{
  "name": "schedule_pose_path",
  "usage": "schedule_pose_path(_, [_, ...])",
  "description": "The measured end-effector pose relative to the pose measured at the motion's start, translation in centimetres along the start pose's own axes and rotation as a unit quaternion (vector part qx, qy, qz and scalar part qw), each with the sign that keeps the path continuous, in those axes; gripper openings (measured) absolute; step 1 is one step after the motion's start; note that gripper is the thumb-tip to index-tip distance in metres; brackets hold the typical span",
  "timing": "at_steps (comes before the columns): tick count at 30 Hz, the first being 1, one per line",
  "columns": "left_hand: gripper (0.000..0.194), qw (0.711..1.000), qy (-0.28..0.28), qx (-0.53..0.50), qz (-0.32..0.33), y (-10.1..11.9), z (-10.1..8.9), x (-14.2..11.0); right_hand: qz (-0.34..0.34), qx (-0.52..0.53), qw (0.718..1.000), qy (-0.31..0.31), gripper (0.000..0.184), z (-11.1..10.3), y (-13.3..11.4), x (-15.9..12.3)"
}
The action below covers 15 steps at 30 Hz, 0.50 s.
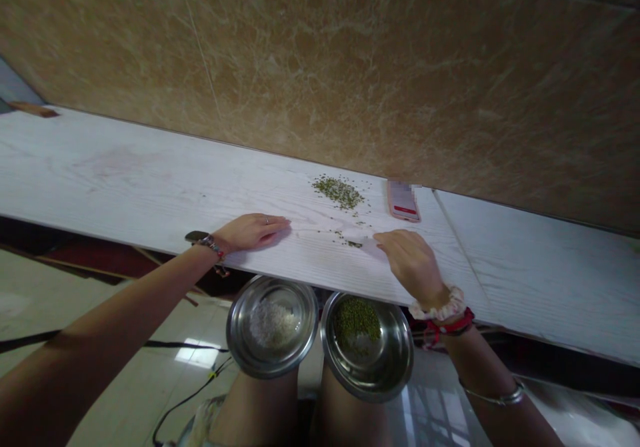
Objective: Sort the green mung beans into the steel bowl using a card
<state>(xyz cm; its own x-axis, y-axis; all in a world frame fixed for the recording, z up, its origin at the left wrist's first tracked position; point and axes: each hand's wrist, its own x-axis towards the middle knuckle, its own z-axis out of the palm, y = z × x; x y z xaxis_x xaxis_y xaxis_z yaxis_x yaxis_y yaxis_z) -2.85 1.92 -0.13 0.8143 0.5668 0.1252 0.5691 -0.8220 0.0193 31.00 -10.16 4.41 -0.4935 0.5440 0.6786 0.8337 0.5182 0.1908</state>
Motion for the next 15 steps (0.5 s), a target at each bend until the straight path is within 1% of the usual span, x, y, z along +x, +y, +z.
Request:
schedule_pose_path(3, [0.041, 1.000, 0.001, 0.001, -0.017, 0.4, -0.1, 0.4, -0.004, -0.005, 1.000, 0.006, 0.019, -0.7, 0.0, -0.2])
schedule_pose_path(6, [0.040, 1.000, 0.000, 0.008, -0.011, 1.3, -0.4, 1.1, 0.008, -0.002, 1.000, 0.006, 0.020, -0.8, -0.1, -0.3])
schedule_pose_path(9, [0.039, 1.000, 0.019, 0.011, -0.015, 2.1, -0.7, 1.7, 0.017, 0.009, 1.000, -0.008, 0.022, -0.7, -0.3, -0.4])
schedule_pose_path(12, [0.037, 0.999, 0.027, -0.002, -0.018, 2.4, -0.6, 1.8, 0.005, 0.018, 1.000, -0.005, 0.022, -1.1, -0.6, -0.7])
schedule_pose_path(15, [0.037, 0.999, 0.025, -0.021, -0.017, 2.2, -0.4, 1.7, -0.002, 0.010, 1.000, 0.012, 0.020, -1.4, -0.6, -0.8])
